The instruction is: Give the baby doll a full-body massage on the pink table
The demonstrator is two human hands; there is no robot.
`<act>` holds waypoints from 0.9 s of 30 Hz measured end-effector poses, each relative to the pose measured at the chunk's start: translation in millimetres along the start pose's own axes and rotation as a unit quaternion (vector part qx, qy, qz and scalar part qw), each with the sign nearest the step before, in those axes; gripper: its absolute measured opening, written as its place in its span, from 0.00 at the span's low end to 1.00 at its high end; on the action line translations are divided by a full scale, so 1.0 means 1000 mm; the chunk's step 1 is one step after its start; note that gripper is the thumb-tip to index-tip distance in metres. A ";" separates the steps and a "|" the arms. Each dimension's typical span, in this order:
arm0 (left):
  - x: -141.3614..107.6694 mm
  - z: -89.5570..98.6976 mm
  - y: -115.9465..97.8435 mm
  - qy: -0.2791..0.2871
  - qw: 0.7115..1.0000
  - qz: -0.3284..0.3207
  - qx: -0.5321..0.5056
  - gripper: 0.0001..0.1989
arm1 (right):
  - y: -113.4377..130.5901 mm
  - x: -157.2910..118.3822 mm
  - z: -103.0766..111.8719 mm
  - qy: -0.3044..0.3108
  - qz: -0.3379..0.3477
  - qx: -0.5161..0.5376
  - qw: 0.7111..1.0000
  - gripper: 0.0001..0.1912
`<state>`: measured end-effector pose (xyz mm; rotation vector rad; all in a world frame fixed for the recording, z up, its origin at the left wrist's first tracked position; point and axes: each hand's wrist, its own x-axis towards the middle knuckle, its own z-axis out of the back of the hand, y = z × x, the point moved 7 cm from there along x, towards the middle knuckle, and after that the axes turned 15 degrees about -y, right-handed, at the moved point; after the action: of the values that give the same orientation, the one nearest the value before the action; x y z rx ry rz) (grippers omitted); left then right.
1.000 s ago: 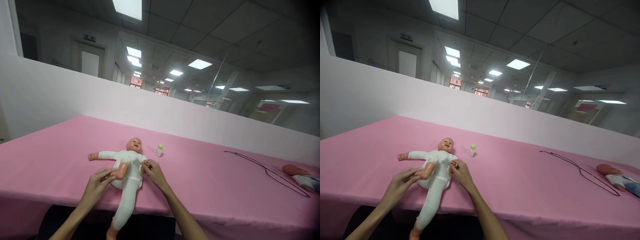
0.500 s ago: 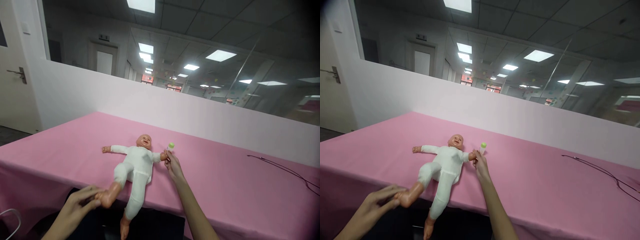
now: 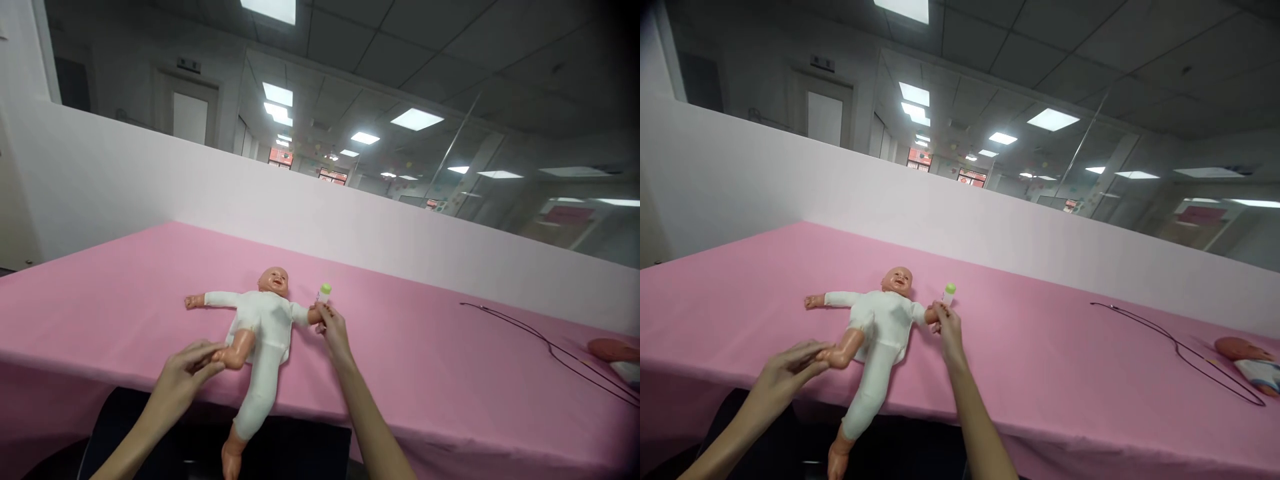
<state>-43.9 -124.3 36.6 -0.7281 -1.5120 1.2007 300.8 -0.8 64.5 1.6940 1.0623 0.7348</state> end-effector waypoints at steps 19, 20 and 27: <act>0.071 -0.045 -0.013 0.010 0.999 0.023 -0.041 0.23 | -0.030 -0.040 -0.057 0.173 0.136 -0.161 0.962 0.20; 0.063 -0.040 -0.007 0.003 0.998 0.033 -0.047 0.23 | -0.029 -0.037 -0.052 0.174 0.129 -0.163 0.963 0.20; -0.021 0.015 0.018 0.087 0.996 0.017 0.020 0.15 | -0.027 0.014 -0.009 -0.012 -0.054 0.059 0.997 0.20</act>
<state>-54.8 -142.1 12.7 -0.8130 -1.3326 1.1591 290.6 19.7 42.7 1.7258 1.1914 0.5899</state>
